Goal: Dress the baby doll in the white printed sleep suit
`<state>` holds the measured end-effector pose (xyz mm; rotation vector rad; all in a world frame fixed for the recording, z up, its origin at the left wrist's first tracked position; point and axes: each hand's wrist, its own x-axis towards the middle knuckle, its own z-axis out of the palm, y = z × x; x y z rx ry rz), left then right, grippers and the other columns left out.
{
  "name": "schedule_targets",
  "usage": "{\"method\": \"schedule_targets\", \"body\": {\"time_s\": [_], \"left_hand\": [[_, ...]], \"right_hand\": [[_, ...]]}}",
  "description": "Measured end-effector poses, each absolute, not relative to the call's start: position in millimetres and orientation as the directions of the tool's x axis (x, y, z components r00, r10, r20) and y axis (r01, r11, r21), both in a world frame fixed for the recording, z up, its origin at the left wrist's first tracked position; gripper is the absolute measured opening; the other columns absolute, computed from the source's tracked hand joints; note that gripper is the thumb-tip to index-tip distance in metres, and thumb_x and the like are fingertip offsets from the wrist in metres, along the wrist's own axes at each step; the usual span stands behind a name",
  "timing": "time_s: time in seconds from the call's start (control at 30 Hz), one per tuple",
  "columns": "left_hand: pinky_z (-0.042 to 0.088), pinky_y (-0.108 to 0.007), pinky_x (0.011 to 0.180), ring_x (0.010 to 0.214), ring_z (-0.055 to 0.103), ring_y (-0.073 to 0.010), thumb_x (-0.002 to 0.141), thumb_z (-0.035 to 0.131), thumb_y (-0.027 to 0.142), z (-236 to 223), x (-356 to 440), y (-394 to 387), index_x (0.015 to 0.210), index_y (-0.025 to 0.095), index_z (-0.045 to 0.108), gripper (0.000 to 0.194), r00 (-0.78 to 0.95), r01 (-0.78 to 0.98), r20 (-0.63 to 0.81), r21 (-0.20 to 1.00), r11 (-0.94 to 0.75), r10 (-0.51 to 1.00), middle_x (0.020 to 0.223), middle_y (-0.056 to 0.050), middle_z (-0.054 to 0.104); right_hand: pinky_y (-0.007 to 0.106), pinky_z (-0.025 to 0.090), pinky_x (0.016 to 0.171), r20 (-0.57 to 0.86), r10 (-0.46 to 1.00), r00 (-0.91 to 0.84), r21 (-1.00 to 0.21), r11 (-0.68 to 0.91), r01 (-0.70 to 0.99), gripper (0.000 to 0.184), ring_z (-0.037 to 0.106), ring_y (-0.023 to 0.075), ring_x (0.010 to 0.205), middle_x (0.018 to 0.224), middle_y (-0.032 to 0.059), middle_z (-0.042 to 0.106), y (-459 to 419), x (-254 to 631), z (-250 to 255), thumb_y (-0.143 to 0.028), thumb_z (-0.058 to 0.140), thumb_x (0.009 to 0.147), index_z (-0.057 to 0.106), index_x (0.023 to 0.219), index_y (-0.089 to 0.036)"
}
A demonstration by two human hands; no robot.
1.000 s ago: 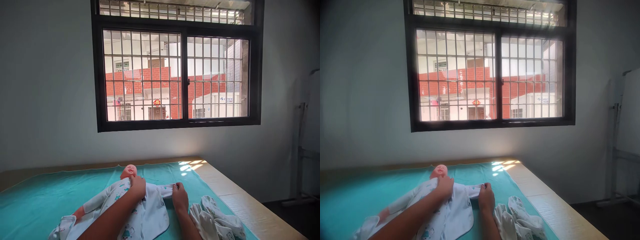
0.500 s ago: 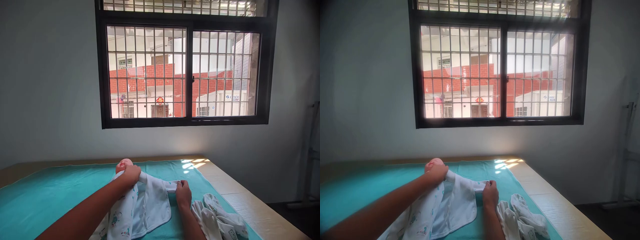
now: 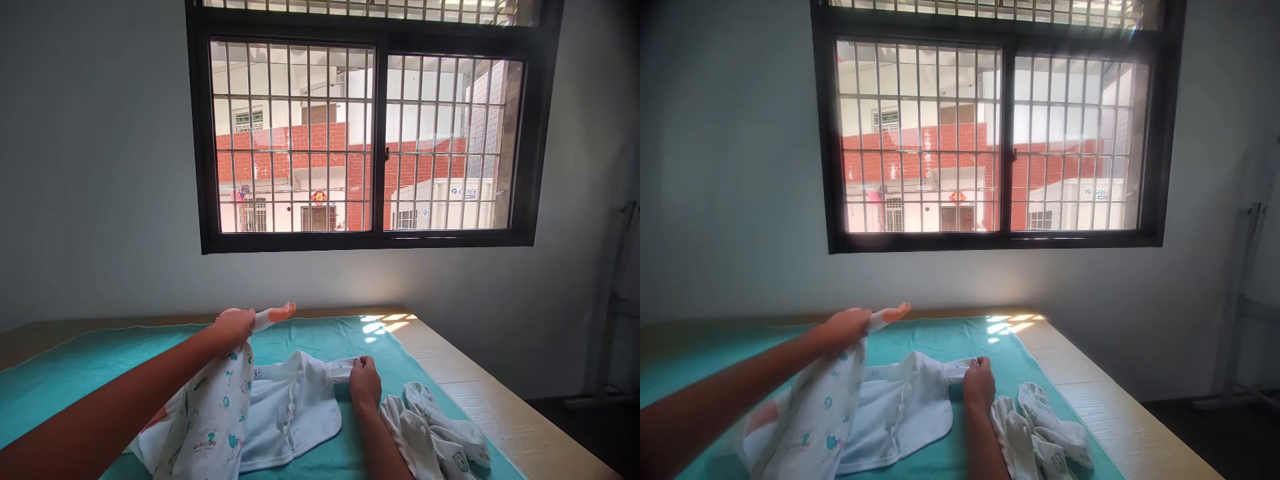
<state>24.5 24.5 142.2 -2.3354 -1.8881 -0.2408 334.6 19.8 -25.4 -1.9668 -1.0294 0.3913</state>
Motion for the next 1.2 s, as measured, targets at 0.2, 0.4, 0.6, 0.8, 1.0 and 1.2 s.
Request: {"method": "schedule_targets", "body": {"time_s": [0.2, 0.4, 0.6, 0.8, 1.0, 1.2], "left_hand": [[0.047, -0.038, 0.081, 0.096, 0.065, -0.0286, 0.081, 0.054, 0.022, 129, 35, 26, 0.095, 0.018, 0.064, 0.018, 0.28, 0.956, 0.196, -0.144, -0.255, 0.94, 0.1, -0.012, 0.068], [0.049, -0.048, 0.08, 0.095, 0.066, -0.0347, 0.078, 0.054, 0.014, 81, 69, 35, 0.106, 0.012, 0.064, 0.03, 0.274, 0.956, 0.197, -0.164, -0.244, 0.941, 0.101, -0.019, 0.068], [0.048, -0.047, 0.085, 0.104, 0.063, -0.0355, 0.083, 0.056, 0.026, 59, 86, 25, 0.103, 0.012, 0.069, 0.027, 0.283, 0.959, 0.214, -0.088, -0.27, 0.935, 0.111, -0.02, 0.066], [0.048, -0.038, 0.091, 0.115, 0.059, -0.0267, 0.093, 0.04, 0.035, 62, 40, -2, 0.117, 0.019, 0.061, 0.036, 0.214, 0.967, 0.308, 0.068, -0.246, 0.927, 0.128, -0.011, 0.061], [0.043, -0.037, 0.105, 0.119, 0.056, -0.0232, 0.095, 0.025, 0.046, 22, -17, -17, 0.12, 0.018, 0.057, 0.049, -0.013, 0.784, 0.437, 0.563, -0.262, 0.899, 0.13, -0.012, 0.058], [0.042, -0.046, 0.108, 0.12, 0.056, -0.0297, 0.084, 0.035, 0.056, -10, -34, -17, 0.119, 0.015, 0.056, 0.058, -0.237, 0.556, 0.352, 0.813, -0.171, 0.905, 0.126, -0.014, 0.061]], "right_hand": [[0.031, 0.042, 0.069, 0.116, 0.806, 0.58, -0.796, -0.274, 0.54, 0.029, 0.067, 0.0268, 0.09, 0.101, 0.0138, 0.072, 19, 334, -25, -0.03, 0.035, 0.092, 0.06, 0.103, -0.018], [0.031, 0.042, 0.069, 0.143, 0.818, 0.557, -0.779, -0.255, 0.573, 0.029, 0.067, 0.0275, 0.09, 0.093, 0.0121, 0.072, 18, 333, -26, -0.032, 0.036, 0.091, 0.062, 0.098, -0.019], [0.03, 0.043, 0.068, 0.192, 0.821, 0.537, -0.758, -0.223, 0.613, 0.027, 0.067, 0.0246, 0.083, 0.088, 0.0094, 0.072, 18, 332, -30, -0.031, 0.039, 0.089, 0.063, 0.094, -0.02], [0.035, 0.044, 0.088, 0.317, 0.776, 0.545, -0.734, -0.163, 0.659, 0.031, 0.06, 0.0274, 0.103, 0.111, 0.0155, 0.064, 18, 330, -30, -0.027, 0.038, 0.089, 0.063, 0.104, -0.015], [0.044, 0.033, 0.109, 0.714, 0.623, 0.321, -0.592, 0.29, 0.752, 0.038, 0.038, 0.0296, 0.132, 0.139, 0.0182, 0.047, 7, 288, -21, -0.03, 0.038, 0.094, 0.057, 0.121, -0.011], [0.043, 0.026, 0.118, 0.458, 0.887, -0.067, -0.833, 0.454, 0.317, 0.059, 0.033, 0.0253, 0.141, 0.15, 0.0092, 0.041, -12, 203, -34, -0.049, 0.051, 0.09, 0.044, 0.142, -0.021]]}}
